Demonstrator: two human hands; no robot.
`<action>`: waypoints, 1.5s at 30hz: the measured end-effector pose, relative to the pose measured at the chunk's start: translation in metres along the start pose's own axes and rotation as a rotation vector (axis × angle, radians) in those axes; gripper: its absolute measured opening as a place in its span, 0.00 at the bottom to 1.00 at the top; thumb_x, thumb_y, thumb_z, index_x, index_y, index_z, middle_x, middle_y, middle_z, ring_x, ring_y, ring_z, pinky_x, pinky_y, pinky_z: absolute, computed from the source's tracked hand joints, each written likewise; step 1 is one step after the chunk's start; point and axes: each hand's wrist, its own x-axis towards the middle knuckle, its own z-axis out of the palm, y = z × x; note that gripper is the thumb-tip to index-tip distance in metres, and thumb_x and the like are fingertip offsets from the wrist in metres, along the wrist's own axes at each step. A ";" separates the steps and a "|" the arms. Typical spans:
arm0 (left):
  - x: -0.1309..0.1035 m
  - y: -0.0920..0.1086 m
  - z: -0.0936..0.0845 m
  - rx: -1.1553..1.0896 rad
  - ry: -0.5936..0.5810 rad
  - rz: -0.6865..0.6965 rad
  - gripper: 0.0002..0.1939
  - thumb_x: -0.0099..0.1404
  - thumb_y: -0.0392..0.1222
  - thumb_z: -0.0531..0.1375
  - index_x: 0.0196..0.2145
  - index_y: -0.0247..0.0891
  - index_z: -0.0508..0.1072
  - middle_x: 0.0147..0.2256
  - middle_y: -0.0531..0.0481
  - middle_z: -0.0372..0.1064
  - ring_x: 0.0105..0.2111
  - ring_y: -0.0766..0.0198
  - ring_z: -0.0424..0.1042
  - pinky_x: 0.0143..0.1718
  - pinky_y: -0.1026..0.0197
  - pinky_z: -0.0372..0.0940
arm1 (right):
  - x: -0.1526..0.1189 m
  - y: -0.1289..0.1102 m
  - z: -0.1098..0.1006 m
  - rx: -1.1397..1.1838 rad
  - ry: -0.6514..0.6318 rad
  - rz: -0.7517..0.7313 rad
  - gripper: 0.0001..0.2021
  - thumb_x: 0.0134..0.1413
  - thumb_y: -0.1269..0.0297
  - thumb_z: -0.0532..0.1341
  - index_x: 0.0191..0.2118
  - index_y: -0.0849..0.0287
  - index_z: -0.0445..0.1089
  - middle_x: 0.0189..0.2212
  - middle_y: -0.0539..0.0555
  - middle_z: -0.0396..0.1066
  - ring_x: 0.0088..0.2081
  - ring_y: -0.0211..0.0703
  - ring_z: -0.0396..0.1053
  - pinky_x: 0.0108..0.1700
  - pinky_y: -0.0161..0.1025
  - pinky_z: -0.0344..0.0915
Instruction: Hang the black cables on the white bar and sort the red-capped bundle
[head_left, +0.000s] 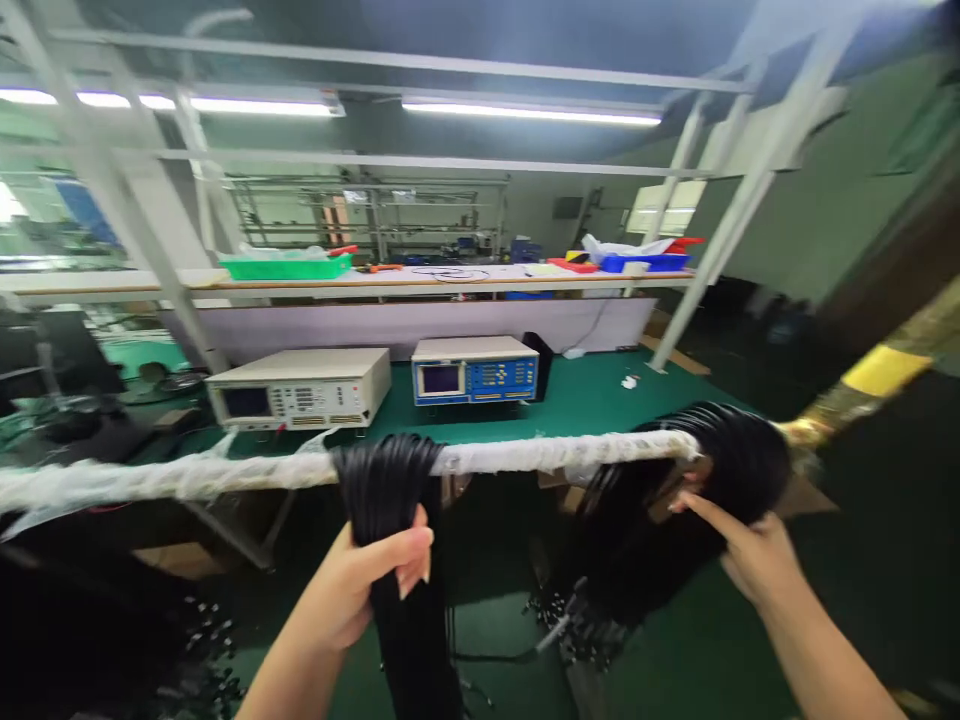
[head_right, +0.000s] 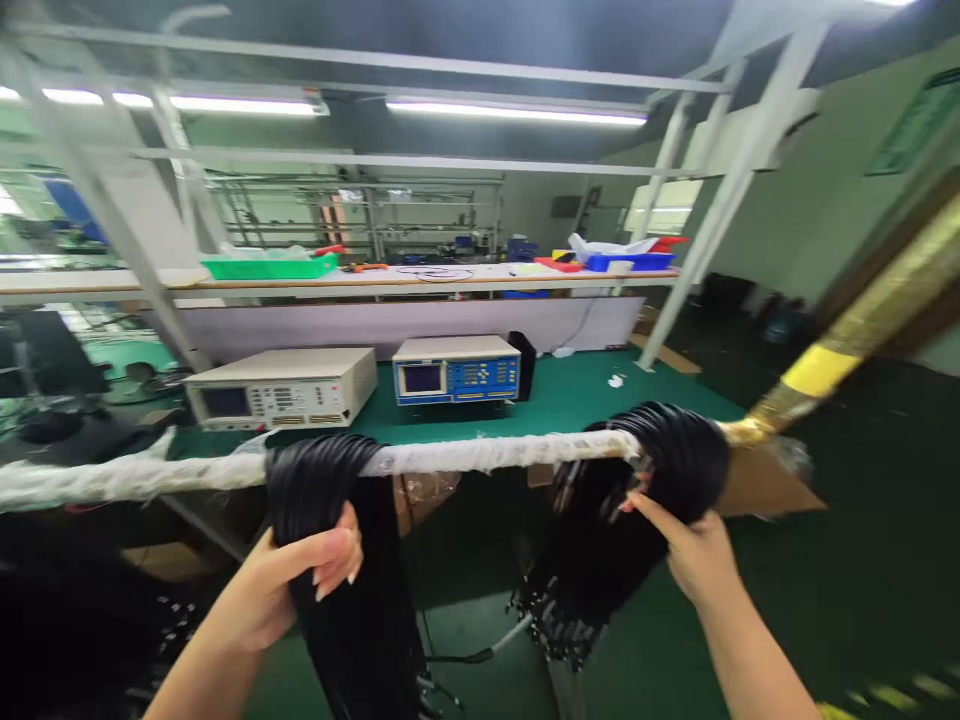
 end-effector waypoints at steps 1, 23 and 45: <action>0.002 -0.003 -0.003 0.024 0.012 0.005 0.15 0.56 0.46 0.65 0.21 0.36 0.66 0.16 0.56 0.58 0.19 0.69 0.57 0.25 0.64 0.53 | 0.002 0.002 -0.001 -0.010 -0.014 0.010 0.07 0.60 0.64 0.62 0.36 0.63 0.70 0.29 0.48 0.70 0.28 0.36 0.70 0.33 0.37 0.71; 0.027 -0.039 -0.018 0.303 0.278 0.261 0.12 0.50 0.45 0.68 0.23 0.37 0.70 0.17 0.55 0.64 0.21 0.65 0.63 0.25 0.62 0.59 | 0.010 0.021 0.001 -0.207 0.097 -0.051 0.09 0.61 0.61 0.62 0.37 0.64 0.70 0.31 0.49 0.71 0.30 0.37 0.70 0.33 0.38 0.70; 0.027 -0.038 -0.039 0.199 -0.144 0.198 0.09 0.54 0.42 0.67 0.25 0.36 0.71 0.20 0.55 0.68 0.23 0.66 0.66 0.28 0.63 0.60 | -0.223 0.126 0.157 -0.738 -0.625 0.365 0.15 0.62 0.61 0.60 0.52 0.61 0.67 0.51 0.58 0.68 0.48 0.49 0.69 0.49 0.52 0.68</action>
